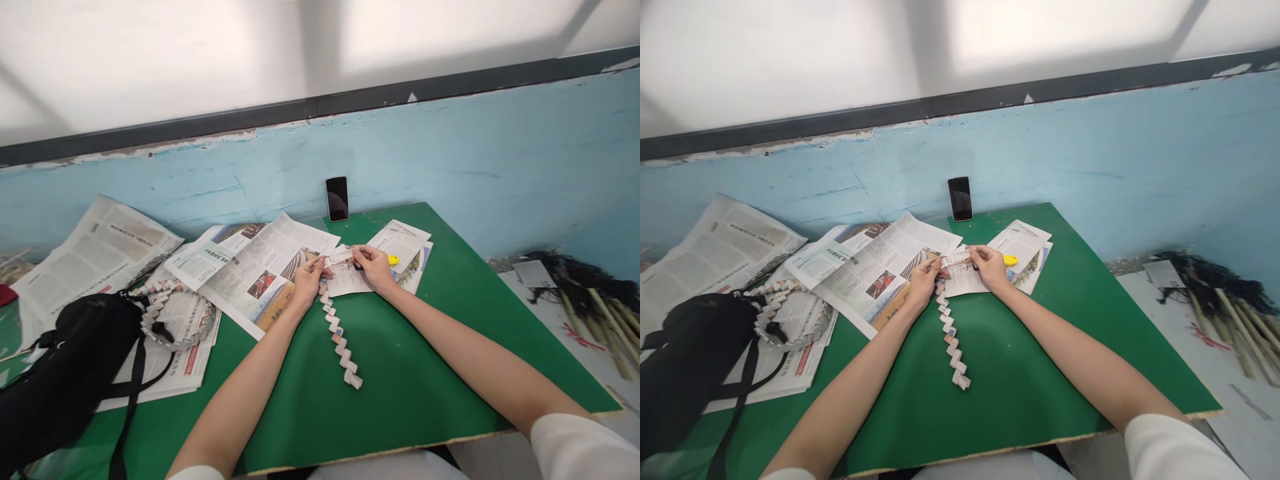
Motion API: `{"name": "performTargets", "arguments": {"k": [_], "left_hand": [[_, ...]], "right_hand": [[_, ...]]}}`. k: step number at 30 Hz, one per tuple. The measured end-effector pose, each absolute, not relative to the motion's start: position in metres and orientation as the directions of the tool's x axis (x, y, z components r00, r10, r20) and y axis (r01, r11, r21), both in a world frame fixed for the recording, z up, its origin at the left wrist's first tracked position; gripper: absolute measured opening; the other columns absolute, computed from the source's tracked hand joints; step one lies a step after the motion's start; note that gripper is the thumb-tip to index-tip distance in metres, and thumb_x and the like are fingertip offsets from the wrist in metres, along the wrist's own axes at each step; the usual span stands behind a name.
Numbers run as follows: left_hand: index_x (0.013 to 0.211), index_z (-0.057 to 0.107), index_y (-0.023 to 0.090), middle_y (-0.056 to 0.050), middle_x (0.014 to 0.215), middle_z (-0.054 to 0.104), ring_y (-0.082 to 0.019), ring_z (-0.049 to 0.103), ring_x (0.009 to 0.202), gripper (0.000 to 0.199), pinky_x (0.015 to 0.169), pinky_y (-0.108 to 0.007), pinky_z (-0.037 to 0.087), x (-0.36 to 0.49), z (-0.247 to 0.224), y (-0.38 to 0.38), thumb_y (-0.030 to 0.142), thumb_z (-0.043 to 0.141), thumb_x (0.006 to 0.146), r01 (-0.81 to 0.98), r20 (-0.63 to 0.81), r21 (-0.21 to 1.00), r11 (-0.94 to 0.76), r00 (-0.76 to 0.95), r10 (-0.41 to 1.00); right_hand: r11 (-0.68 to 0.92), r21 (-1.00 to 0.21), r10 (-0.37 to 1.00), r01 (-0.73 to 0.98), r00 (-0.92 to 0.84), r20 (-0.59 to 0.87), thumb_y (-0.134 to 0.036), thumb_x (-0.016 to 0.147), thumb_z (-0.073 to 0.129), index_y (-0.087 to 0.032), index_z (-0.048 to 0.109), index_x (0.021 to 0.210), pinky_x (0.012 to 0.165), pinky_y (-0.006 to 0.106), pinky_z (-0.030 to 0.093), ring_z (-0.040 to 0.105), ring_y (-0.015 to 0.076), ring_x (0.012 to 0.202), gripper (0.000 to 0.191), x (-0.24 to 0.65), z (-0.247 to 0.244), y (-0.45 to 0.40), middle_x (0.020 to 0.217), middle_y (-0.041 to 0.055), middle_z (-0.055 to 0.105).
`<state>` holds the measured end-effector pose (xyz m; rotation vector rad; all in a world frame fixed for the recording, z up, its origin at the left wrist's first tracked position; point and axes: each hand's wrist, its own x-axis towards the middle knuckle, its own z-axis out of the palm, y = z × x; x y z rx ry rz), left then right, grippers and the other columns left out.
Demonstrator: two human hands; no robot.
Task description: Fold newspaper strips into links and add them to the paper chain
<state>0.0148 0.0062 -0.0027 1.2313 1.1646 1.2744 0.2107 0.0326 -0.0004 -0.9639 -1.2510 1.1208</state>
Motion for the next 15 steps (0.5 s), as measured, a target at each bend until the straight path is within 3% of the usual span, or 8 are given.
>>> {"name": "performTargets", "arguments": {"k": [4, 11, 15], "left_hand": [[0.116, 0.071, 0.012, -0.006, 0.074, 0.072, -0.015, 0.064, 0.064, 0.058, 0.066, -0.028, 0.051, 0.0138, -0.0033, 0.0076, 0.060, 0.068, 0.084, -0.066, 0.094, 0.993, -0.095, -0.024, 0.995], [0.105, 0.073, 0.011, -0.008, 0.073, 0.072, -0.016, 0.062, 0.064, 0.052, 0.065, -0.029, 0.050, 0.0161, -0.0010, 0.0050, 0.059, 0.061, 0.090, -0.053, 0.097, 0.994, -0.098, -0.027, 0.995], [0.115, 0.072, 0.010, -0.009, 0.077, 0.073, -0.014, 0.061, 0.062, 0.053, 0.064, -0.028, 0.050, 0.0160, 0.0001, 0.0042, 0.056, 0.064, 0.089, -0.056, 0.100, 0.993, -0.101, -0.028, 0.995]], "right_hand": [[0.182, -0.970, 0.982, -0.160, -0.023, 0.187, -0.048, 0.084, 0.069, -0.020, 0.070, 0.103, 0.057, 0.029, 0.043, 0.050, 0.0142, 0.057, 0.034, 0.2106, -0.0009, 0.0338, 0.071, 0.0018, 0.067], [0.234, -0.954, 0.972, -0.186, 0.022, 0.234, -0.041, 0.086, 0.068, -0.019, 0.070, 0.101, 0.057, 0.028, 0.043, 0.049, 0.0134, 0.056, 0.027, 0.2099, -0.0003, 0.0337, 0.070, 0.0020, 0.067], [0.224, -0.957, 0.974, -0.183, 0.020, 0.224, -0.040, 0.085, 0.067, -0.019, 0.069, 0.101, 0.057, 0.028, 0.043, 0.050, 0.0137, 0.057, 0.027, 0.2096, 0.0009, 0.0335, 0.069, 0.0018, 0.067]]}}
